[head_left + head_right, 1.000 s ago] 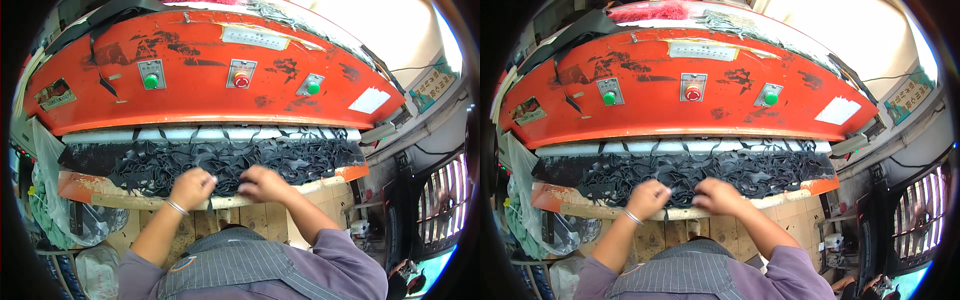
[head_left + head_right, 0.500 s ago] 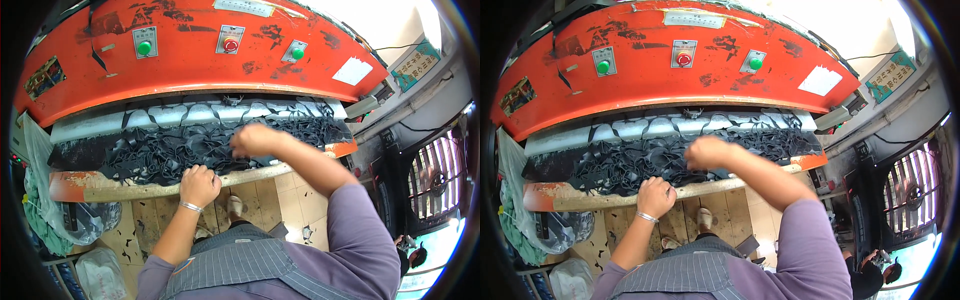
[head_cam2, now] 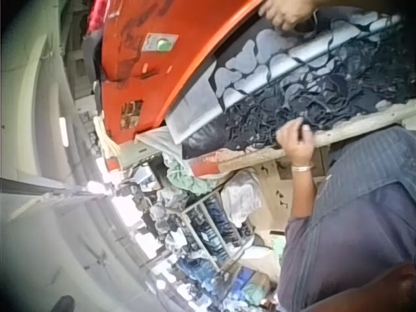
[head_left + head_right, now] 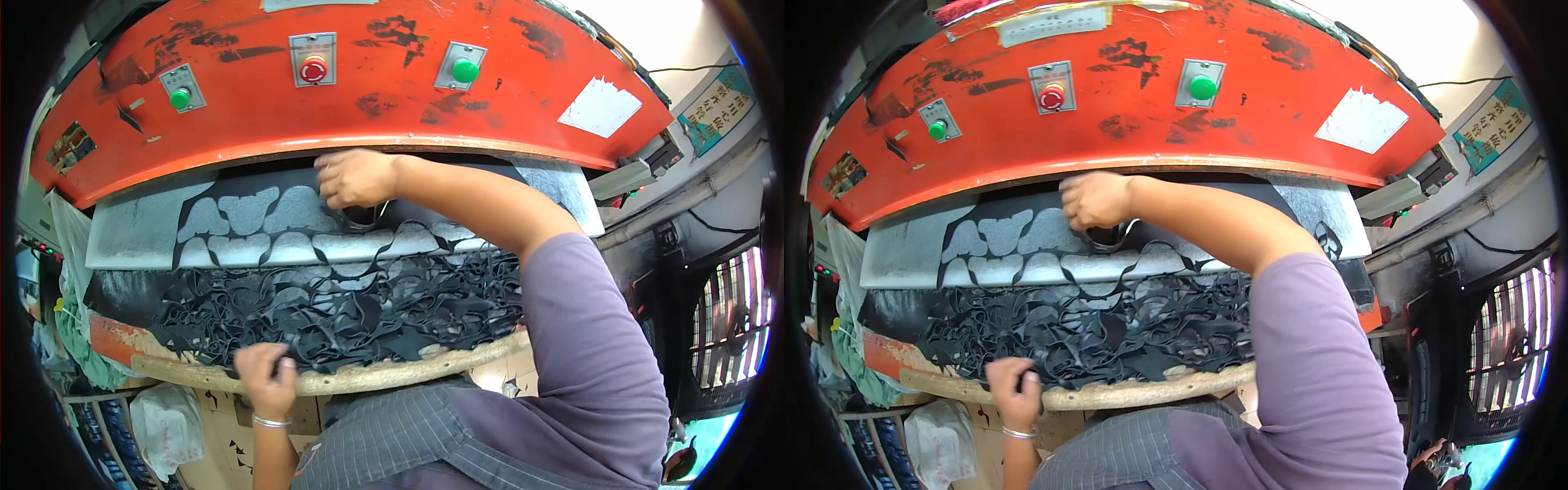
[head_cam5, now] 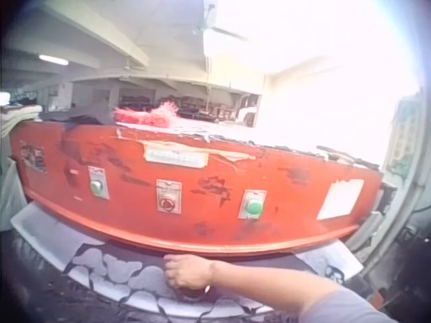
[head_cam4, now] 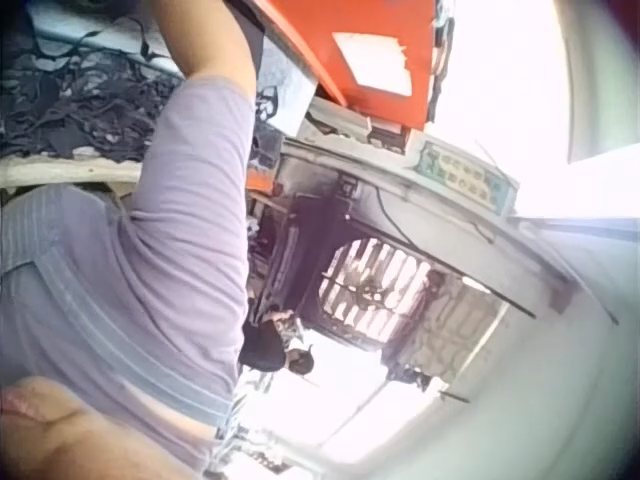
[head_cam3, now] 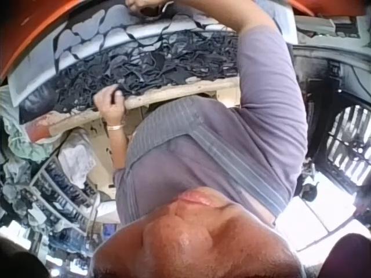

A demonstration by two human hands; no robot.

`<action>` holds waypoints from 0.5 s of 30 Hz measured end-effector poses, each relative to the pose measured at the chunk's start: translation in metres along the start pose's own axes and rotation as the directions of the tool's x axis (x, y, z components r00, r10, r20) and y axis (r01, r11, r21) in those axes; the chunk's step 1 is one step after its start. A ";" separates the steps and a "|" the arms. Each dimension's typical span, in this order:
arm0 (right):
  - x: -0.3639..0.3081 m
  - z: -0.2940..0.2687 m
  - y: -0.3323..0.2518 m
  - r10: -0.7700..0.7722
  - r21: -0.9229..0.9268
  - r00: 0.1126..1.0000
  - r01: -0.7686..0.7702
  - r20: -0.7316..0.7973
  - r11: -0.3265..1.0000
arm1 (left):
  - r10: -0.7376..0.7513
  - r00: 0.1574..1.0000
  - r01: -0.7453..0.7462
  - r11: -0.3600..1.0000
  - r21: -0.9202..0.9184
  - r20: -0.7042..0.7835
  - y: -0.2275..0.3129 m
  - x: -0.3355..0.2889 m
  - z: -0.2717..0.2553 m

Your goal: Cutting shoe component shapes from leather sheets using a metal die and a hydraulic press.

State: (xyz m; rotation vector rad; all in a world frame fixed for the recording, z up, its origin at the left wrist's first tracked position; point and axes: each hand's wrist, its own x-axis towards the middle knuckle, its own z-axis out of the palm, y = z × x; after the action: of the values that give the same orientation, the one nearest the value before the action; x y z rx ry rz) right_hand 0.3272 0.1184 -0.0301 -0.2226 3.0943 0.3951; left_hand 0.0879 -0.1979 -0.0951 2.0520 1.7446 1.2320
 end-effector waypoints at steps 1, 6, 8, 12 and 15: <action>-0.017 -0.003 0.002 0.112 -0.062 0.986 -0.120 -0.119 0.991 | -0.033 0.996 0.034 0.999 0.017 -0.087 -0.004 0.008 0.000; -0.112 -0.007 -0.025 0.849 0.262 0.520 -0.835 0.090 0.484 | -0.115 0.993 0.112 0.991 -0.068 -0.041 0.035 0.097 0.058; -0.154 0.017 -0.043 0.911 0.364 0.389 -0.875 0.136 0.319 | -0.023 0.987 0.044 0.990 -0.131 0.160 0.041 0.131 0.104; -0.162 0.047 -0.077 0.958 0.444 0.260 -0.878 0.122 0.182 | 0.002 0.958 0.021 0.997 -0.078 0.286 0.042 0.145 0.174; -0.167 0.039 -0.099 0.977 0.638 0.151 -0.770 0.152 0.020 | 0.014 0.968 -0.004 0.999 -0.043 0.251 0.042 0.140 0.201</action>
State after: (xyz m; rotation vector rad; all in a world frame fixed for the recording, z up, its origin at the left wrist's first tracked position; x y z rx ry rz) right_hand 0.5062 0.0563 -0.0868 2.0356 2.8343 -0.8207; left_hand 0.2506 -0.0140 -0.1328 2.0885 1.5813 0.9524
